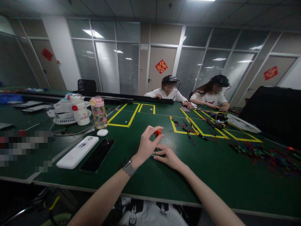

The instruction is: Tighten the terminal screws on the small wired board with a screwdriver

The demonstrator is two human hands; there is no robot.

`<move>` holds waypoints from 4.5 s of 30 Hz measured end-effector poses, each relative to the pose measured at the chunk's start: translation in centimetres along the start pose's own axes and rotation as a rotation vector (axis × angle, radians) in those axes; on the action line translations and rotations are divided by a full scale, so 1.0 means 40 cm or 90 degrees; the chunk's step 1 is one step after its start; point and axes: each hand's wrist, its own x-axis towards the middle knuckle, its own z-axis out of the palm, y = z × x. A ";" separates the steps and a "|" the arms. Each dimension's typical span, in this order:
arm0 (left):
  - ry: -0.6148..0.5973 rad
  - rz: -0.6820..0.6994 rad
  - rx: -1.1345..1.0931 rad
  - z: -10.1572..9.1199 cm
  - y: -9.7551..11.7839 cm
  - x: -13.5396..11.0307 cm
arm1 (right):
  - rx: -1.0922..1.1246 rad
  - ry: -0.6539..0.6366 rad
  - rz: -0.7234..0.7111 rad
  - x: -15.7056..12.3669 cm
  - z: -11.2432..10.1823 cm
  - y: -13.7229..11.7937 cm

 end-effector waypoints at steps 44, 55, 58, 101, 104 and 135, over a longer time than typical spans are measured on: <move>0.023 -0.026 -0.048 0.007 -0.008 -0.006 | 0.066 -0.012 -0.018 0.009 -0.010 0.009; 0.029 -0.022 -0.032 -0.001 -0.005 -0.002 | 0.046 -0.008 -0.015 0.006 -0.009 0.007; 0.036 -0.002 -0.016 0.002 -0.009 0.000 | 0.052 0.005 -0.016 0.005 -0.006 0.007; 0.026 0.019 0.037 -0.001 -0.002 -0.005 | 0.033 0.051 0.059 0.002 -0.007 -0.011; 0.017 0.010 0.023 -0.003 0.003 -0.006 | 0.016 0.044 0.059 0.000 -0.009 -0.018; 0.048 0.095 0.094 -0.004 -0.001 0.000 | -0.041 0.031 0.041 -0.025 -0.007 -0.023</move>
